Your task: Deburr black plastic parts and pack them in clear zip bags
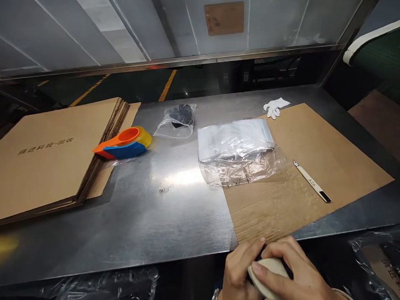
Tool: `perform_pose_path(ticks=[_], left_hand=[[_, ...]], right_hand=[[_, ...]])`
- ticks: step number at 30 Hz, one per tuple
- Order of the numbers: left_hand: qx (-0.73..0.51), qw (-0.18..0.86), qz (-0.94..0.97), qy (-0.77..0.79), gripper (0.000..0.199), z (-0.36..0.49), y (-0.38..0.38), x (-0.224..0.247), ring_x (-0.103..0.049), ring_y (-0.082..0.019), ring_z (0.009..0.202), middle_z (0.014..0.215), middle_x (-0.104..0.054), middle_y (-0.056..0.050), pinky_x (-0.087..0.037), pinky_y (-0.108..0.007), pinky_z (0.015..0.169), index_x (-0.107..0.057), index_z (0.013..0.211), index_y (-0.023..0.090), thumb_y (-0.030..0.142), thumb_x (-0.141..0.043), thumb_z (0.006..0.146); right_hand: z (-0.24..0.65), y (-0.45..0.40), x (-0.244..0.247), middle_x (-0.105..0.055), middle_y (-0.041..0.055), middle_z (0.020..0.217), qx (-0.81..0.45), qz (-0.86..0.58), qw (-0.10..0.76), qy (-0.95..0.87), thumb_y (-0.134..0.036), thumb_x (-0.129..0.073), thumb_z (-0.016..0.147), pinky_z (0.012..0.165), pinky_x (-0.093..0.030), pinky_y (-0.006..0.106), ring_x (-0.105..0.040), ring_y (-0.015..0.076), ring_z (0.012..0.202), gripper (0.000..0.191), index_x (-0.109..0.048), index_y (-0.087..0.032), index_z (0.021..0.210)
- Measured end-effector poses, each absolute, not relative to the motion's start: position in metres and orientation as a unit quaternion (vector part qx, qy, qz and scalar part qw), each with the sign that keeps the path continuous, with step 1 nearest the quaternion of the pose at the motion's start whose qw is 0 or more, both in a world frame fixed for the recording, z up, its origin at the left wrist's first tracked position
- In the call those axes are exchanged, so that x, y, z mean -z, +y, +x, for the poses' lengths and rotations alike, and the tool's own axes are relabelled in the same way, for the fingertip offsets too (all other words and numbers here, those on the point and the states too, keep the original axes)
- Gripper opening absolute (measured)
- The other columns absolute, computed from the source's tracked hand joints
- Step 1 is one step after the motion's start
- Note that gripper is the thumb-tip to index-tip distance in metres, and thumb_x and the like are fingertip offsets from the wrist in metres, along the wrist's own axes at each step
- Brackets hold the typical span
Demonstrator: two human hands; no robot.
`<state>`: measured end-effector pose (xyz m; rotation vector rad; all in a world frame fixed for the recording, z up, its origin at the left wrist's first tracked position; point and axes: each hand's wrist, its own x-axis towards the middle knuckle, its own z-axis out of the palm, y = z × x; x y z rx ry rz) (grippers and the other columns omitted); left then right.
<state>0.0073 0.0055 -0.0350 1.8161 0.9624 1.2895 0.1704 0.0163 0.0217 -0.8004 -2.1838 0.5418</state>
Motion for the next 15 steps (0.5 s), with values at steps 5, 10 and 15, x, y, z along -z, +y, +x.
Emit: perform_pose_path(ticks=[5,10,15], left_hand=[[-0.493,0.337,0.724,0.346,0.029,0.012,0.004,0.035,-0.058,-0.019,0.063,0.072,-0.061,-0.008,-0.045,-0.028,0.054,-0.053,0.106,0.019,0.022,-0.054,0.077],[-0.514,0.35,0.702,0.348,0.021,0.018,0.003,0.035,-0.058,-0.018,0.06,0.07,-0.062,-0.007,-0.045,-0.028,0.054,-0.055,0.099,0.018,0.027,-0.048,0.081],[-0.527,0.347,0.688,0.357,0.024,0.019,0.0,0.039,-0.058,-0.018,0.061,0.072,-0.062,-0.007,-0.046,-0.028,0.053,-0.055,0.101,0.017,0.029,-0.052,0.081]], right_hand=[[0.176,0.019,-0.035,-0.051,0.0099,0.096,-0.268,-0.367,0.298,-0.839,-0.011,-0.049,0.082,0.072,-0.048,0.035,-0.051,0.0205,0.087,0.051,-0.044,-0.021,0.132],[0.172,0.014,-0.033,-0.051,0.0077,0.092,-0.264,-0.36,0.32,-0.836,-0.011,-0.049,0.083,0.065,-0.049,0.031,-0.051,0.0189,0.08,0.05,-0.045,-0.025,0.13],[0.169,0.014,-0.029,-0.049,0.0088,0.093,-0.236,-0.345,0.33,-0.846,-0.011,-0.048,0.081,0.065,-0.047,0.034,-0.048,0.0202,0.08,0.056,-0.038,-0.023,0.135]])
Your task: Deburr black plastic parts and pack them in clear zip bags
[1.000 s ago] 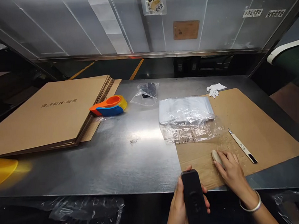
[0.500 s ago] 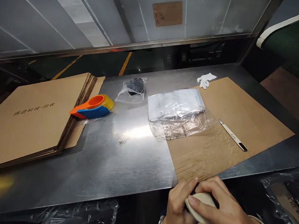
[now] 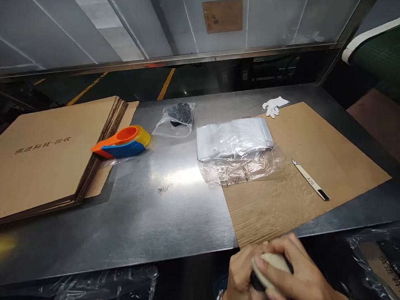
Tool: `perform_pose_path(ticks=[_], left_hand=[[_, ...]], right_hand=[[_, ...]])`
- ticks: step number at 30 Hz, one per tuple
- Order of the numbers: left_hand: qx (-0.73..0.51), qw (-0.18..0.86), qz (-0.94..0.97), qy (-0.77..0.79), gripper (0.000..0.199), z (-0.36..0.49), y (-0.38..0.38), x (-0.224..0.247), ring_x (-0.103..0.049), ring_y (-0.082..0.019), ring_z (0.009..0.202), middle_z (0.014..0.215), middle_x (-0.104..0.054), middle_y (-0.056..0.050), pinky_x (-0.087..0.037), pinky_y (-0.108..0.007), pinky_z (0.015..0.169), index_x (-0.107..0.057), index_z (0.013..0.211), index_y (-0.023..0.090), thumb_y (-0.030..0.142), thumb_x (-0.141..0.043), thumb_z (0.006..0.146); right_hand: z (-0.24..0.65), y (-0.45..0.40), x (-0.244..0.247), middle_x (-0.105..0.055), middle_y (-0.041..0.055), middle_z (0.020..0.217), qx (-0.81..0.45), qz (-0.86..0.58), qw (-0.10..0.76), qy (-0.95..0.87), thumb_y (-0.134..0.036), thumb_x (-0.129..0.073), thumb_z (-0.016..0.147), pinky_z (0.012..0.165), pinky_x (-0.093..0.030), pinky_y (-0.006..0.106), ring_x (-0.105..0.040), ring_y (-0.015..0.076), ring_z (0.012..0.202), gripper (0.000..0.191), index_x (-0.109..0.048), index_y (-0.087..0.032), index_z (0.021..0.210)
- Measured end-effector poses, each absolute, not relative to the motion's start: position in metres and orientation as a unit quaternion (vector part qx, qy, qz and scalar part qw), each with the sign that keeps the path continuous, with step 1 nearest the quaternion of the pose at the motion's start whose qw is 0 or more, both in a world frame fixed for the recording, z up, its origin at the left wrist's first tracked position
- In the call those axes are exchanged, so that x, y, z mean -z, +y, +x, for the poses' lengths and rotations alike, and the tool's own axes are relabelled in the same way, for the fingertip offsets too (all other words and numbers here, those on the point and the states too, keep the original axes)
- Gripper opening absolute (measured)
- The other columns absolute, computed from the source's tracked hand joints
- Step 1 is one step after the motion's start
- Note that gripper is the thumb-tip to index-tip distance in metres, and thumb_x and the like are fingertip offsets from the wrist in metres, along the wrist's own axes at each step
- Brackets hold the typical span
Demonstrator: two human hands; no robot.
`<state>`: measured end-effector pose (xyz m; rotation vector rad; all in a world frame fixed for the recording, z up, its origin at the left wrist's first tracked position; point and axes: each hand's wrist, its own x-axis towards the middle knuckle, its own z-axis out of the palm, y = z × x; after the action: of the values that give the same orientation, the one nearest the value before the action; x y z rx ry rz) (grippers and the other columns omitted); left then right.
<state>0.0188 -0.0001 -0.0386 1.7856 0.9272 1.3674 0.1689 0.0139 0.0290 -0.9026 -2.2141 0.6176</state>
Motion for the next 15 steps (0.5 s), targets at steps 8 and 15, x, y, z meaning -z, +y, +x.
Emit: perform_pose_path(ticks=[8,15], left_hand=[[-0.54,0.363,0.663,0.37,0.019,0.0201,-0.0047,0.0463,-0.058,-0.018,0.06,0.071,-0.061,-0.007,-0.047,-0.028,0.052,-0.058,0.093,0.017,0.03,-0.053,0.08],[-0.525,0.418,0.634,0.385,0.032,0.0156,-0.0044,0.0382,-0.061,-0.021,0.067,0.079,-0.065,-0.009,-0.05,-0.031,0.06,-0.06,0.103,0.02,0.019,-0.061,0.071]], right_hand=[[0.1644,0.0167,-0.0379,-0.049,0.0083,0.087,-0.242,-0.354,0.319,-0.845,-0.011,-0.049,0.081,0.062,-0.047,0.033,-0.047,0.0184,0.076,0.042,-0.05,-0.017,0.123],[0.1605,0.0167,-0.0341,-0.047,0.0082,0.085,-0.255,-0.401,0.305,-0.826,-0.01,-0.047,0.082,0.063,-0.047,0.032,-0.047,0.0189,0.077,0.041,-0.052,-0.015,0.122]])
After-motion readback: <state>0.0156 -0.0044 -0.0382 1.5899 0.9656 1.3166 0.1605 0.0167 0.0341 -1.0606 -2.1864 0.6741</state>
